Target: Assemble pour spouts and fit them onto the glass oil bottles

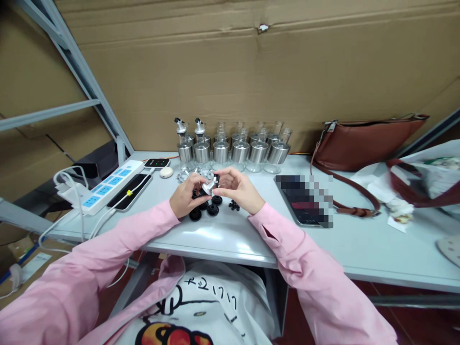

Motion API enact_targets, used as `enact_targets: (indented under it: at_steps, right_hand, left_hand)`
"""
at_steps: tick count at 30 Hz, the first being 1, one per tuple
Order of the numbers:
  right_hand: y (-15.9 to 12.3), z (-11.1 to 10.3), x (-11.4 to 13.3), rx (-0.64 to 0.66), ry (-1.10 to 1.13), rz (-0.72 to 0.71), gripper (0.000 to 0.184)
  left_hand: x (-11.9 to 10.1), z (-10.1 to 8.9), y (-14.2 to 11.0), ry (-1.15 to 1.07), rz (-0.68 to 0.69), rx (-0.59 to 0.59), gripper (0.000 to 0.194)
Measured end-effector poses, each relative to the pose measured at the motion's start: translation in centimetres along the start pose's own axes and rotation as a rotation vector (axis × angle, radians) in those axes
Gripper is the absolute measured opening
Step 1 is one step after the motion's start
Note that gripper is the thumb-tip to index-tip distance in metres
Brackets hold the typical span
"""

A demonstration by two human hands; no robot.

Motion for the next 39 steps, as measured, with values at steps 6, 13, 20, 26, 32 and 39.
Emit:
enact_targets:
  at_steps: [6,13,20,26,32,39]
  right_hand:
    - [0.1,-0.2,-0.2,-0.019,0.01,-0.015,0.043]
    - [0.5,-1.3,0.7,-0.123,-0.045,-0.088,0.038]
    - [0.6,-2.1,1.6,-0.259,-0.054,-0.152,0.034]
    - [0.7,-2.0,1.7,-0.284,-0.054,-0.171,0.033]
    - [0.6,-2.0,1.8,-0.323,-0.087,-0.193,0.034]
    - [0.6,-2.4,2.0,-0.367,-0.15,-0.264,0.032]
  left_hand:
    - [0.0,-0.3,0.1,-0.027,0.014,0.033,0.039]
    - [1.8,-1.5,3.2,-0.064,-0.087,-0.15,0.019]
    - [4.0,-0.1,11.9,-0.041,-0.199,0.004,0.043]
    - [5.6,1.8,15.6,0.012,-0.371,0.113,0.045]
    - [6.0,3.3,14.5,-0.017,-0.488,0.123,0.029]
    - [4.6,1.9,13.3,-0.057,-0.386,-0.017,0.017]
Point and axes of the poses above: each hand's wrist, its own y-axis towards the middle knuckle, its own z-axis out of the palm, x = y × z, the point moved 2 cm from there along y, towards the middle knuckle, and after that the axes turned 8 degrees about -z, right-handed, at the moved point
